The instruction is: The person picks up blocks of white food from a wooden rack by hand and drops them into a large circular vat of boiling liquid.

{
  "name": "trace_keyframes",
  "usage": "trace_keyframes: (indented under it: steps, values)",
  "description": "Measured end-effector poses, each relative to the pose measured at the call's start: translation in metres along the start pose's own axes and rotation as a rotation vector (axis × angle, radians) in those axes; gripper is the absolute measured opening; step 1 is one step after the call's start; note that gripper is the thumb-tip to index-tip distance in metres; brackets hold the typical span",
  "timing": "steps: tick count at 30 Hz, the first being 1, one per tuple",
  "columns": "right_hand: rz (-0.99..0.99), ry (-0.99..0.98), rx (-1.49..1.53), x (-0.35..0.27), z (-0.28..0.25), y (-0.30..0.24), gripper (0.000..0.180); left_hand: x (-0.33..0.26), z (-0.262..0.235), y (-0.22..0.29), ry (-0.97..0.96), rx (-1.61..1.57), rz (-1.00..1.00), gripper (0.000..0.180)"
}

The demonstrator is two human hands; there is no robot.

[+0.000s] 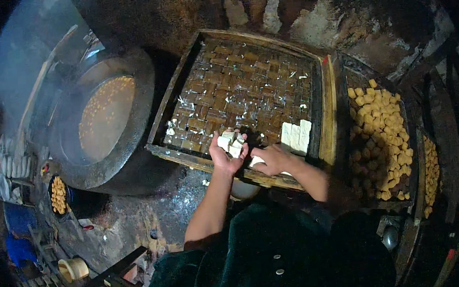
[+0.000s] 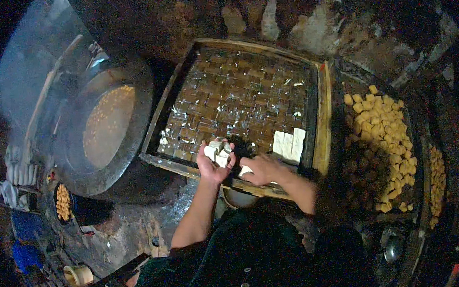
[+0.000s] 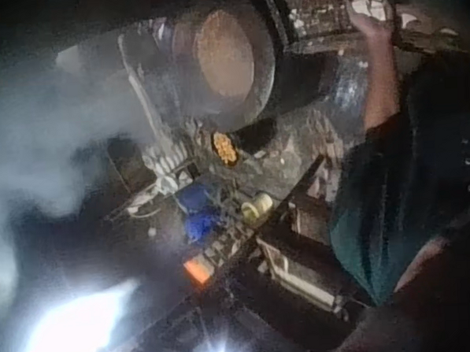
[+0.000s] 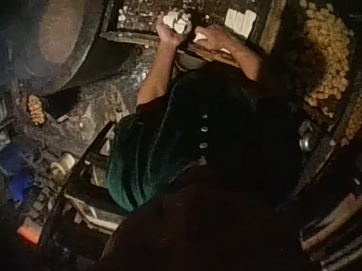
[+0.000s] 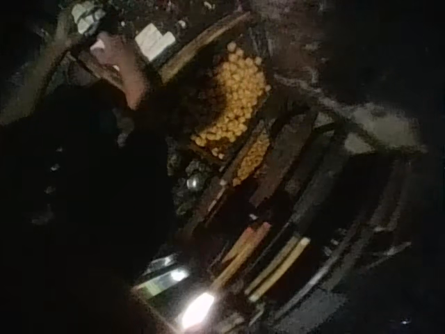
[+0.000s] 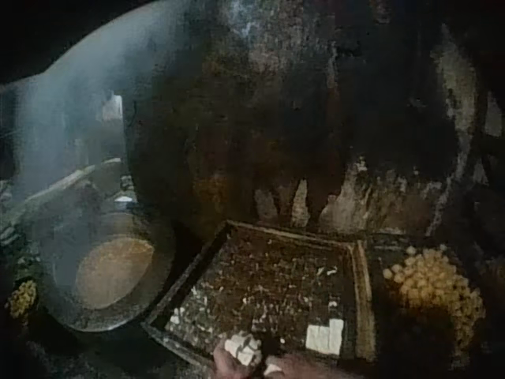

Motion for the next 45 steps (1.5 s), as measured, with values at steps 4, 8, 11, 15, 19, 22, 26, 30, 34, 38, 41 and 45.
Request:
trace_keyframes:
  steps: [4,8,11,15,19,22,26,30,34,38,41,45]
  values:
    - [0.062,0.126,-0.014,-0.007,0.017,0.023,0.034,0.003,-0.003,-0.004,0.058,-0.004,-0.01,0.049]
    - [0.122,0.252,0.132,-0.003,0.021,0.022,0.028,0.006,-0.005,-0.006,0.1,0.022,-0.029,0.051]
    - [0.327,0.437,0.39,0.006,0.004,0.017,0.028,0.007,-0.003,-0.006,0.151,0.086,-0.051,0.051]
    - [-0.109,0.413,0.904,0.027,-0.017,-0.023,0.033,0.006,0.003,-0.01,0.182,0.125,-0.052,0.046]
    - [-0.102,0.263,0.328,0.031,-0.033,-0.069,0.032,0.004,0.019,-0.016,0.001,0.092,-0.022,0.039]
    - [-0.178,0.455,0.356,0.03,-0.041,-0.069,0.026,0.009,0.016,-0.017,-0.038,-0.018,-0.038,0.043]
    - [-0.255,0.708,0.84,0.033,-0.031,-0.067,0.019,0.021,0.023,-0.028,-0.055,-0.09,0.04,0.04]
    - [-0.388,0.589,0.628,0.04,-0.017,-0.09,0.018,0.041,-0.014,-0.029,-0.436,-0.297,0.122,0.039]
    - [-0.324,0.553,0.613,0.012,-0.033,-0.083,0.019,0.013,0.019,-0.021,-0.256,-0.141,0.082,0.046]
    - [-0.324,0.448,0.408,0.01,-0.043,-0.091,0.018,0.007,0.031,-0.018,-0.249,-0.152,0.092,0.051]
    - [-0.335,0.597,0.456,0.013,-0.048,-0.084,0.015,0.008,0.03,-0.019,-0.303,-0.221,0.073,0.051]
    - [-0.036,0.932,1.06,0.015,-0.046,-0.032,0.016,0.007,0.018,-0.006,-0.323,-0.243,0.066,0.054]
Point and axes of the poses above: each hand's wrist, its own x-axis towards the middle knuckle, its own z-axis out of the palm, y = z × x, the point moved 3 cm from there along x, towards the middle knuckle, and after that the axes turned 13 degrees about x, right-handed, at the moved point
